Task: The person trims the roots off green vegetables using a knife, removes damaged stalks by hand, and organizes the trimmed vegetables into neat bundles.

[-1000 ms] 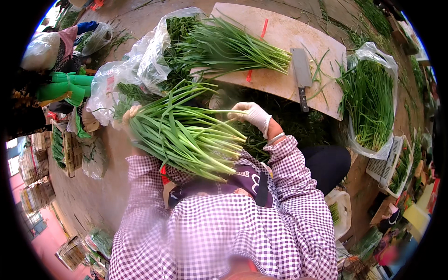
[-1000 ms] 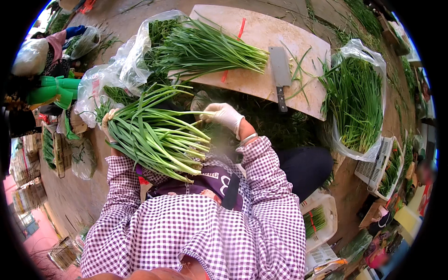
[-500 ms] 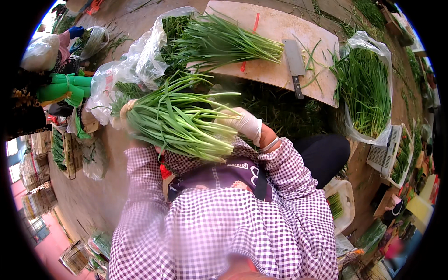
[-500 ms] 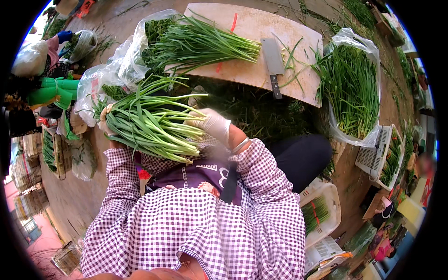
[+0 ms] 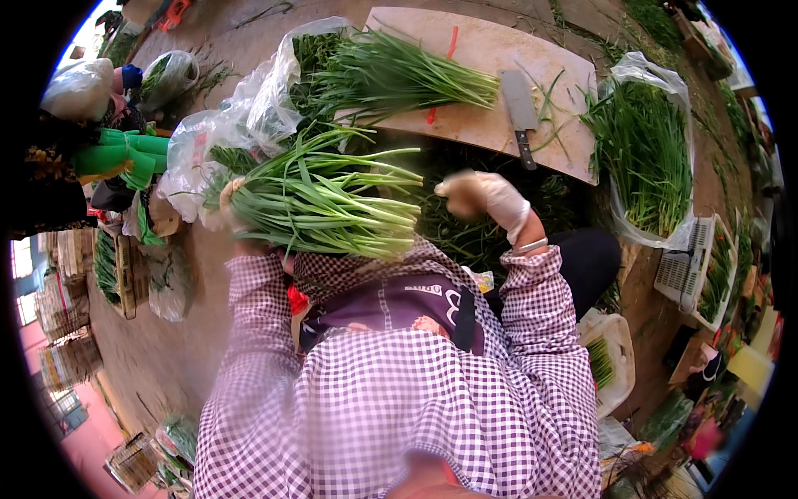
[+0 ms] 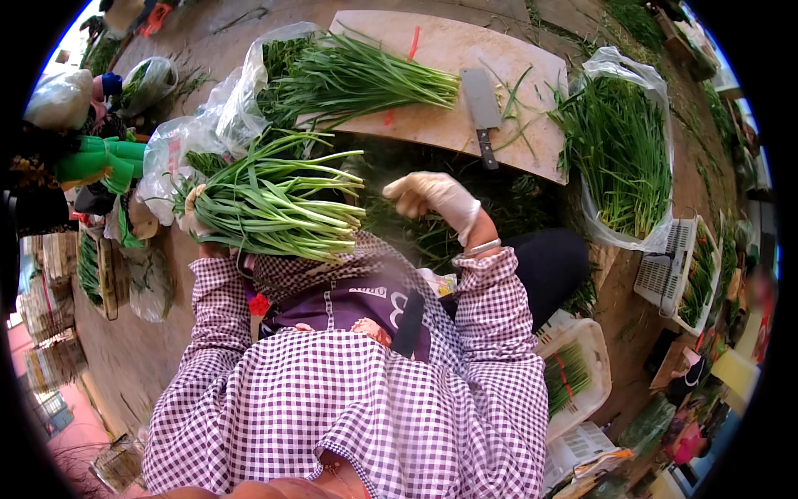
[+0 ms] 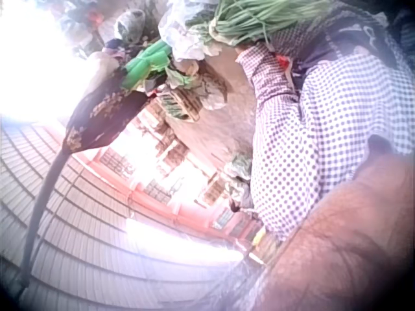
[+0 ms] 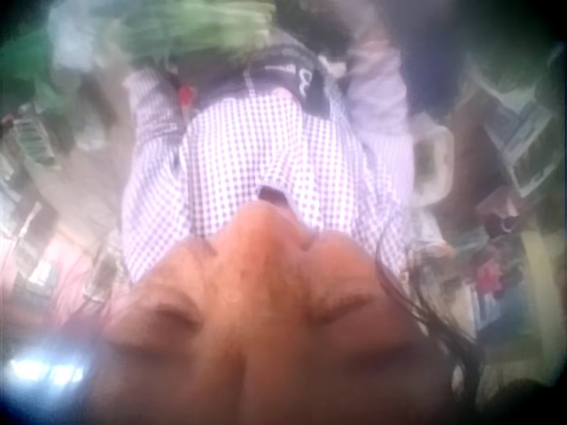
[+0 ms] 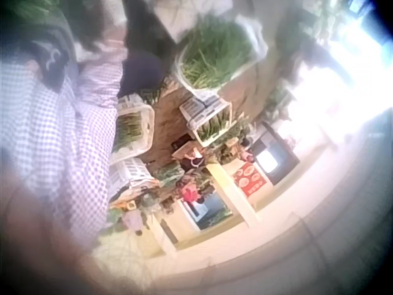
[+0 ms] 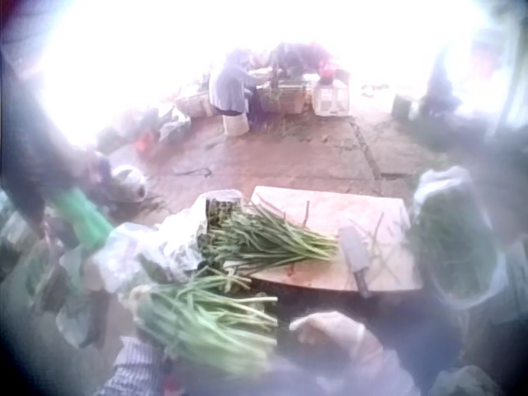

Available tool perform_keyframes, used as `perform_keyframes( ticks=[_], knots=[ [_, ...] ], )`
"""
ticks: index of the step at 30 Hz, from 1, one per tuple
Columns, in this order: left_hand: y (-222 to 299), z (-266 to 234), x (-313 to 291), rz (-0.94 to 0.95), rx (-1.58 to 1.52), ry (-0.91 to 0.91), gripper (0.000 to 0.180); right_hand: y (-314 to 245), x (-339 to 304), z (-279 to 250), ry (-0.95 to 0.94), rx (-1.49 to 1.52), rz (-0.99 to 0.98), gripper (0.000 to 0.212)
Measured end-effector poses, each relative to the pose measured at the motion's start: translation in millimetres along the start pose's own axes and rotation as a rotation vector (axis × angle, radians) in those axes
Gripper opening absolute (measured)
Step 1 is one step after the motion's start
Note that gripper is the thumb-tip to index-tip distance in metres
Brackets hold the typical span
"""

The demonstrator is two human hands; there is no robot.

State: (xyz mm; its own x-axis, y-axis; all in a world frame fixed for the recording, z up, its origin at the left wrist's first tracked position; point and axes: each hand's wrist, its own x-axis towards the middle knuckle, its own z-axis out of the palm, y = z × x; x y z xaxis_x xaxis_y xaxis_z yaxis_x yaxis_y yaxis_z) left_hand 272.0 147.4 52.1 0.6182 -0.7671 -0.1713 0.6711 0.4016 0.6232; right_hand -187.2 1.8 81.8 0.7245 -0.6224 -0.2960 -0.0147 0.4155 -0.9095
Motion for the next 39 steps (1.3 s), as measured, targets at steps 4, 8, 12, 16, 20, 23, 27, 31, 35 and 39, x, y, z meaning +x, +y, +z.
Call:
perform_keyframes(
  ticks=[4,8,12,16,20,23,27,31,35,39],
  knots=[
    [17.9,48.0,-8.8,-0.229,-0.175,-0.523,0.010,24.8,10.9,-9.6,0.432,-1.378,0.062,0.024],
    [37.1,84.5,-9.5,-0.194,-0.082,-0.708,0.016,-10.8,29.5,11.1,0.400,-0.766,-0.402,0.024],
    [40.9,128.4,-20.0,-0.184,0.067,-0.820,0.017,-50.7,65.6,45.4,0.290,-0.783,-0.621,0.046],
    [45.2,145.9,-29.5,-0.192,0.038,-0.901,0.019,-28.7,116.9,68.4,0.029,-0.395,-0.665,0.041],
    [44.0,154.9,-39.5,-0.239,0.206,-0.510,0.017,-17.2,97.6,91.8,-0.299,-0.182,-0.152,0.049],
    [44.9,128.1,-23.0,-0.200,0.394,-0.190,0.015,31.7,100.1,86.7,-0.352,0.148,0.157,0.053],
    [33.9,124.4,-19.0,-0.068,0.316,0.015,0.015,43.1,79.7,88.6,-0.399,0.559,0.229,0.054],
    [14.8,137.3,-6.5,0.029,0.257,0.027,0.011,17.4,71.1,71.5,-0.491,-0.087,0.105,0.083],
    [-0.3,154.0,-0.5,0.130,0.247,0.177,0.012,-10.3,55.5,86.9,-0.295,-0.791,-0.082,0.118],
    [1.8,142.5,3.9,0.140,0.157,0.116,0.013,-7.0,40.2,133.1,-0.071,-1.135,-0.137,0.127]
  ],
)
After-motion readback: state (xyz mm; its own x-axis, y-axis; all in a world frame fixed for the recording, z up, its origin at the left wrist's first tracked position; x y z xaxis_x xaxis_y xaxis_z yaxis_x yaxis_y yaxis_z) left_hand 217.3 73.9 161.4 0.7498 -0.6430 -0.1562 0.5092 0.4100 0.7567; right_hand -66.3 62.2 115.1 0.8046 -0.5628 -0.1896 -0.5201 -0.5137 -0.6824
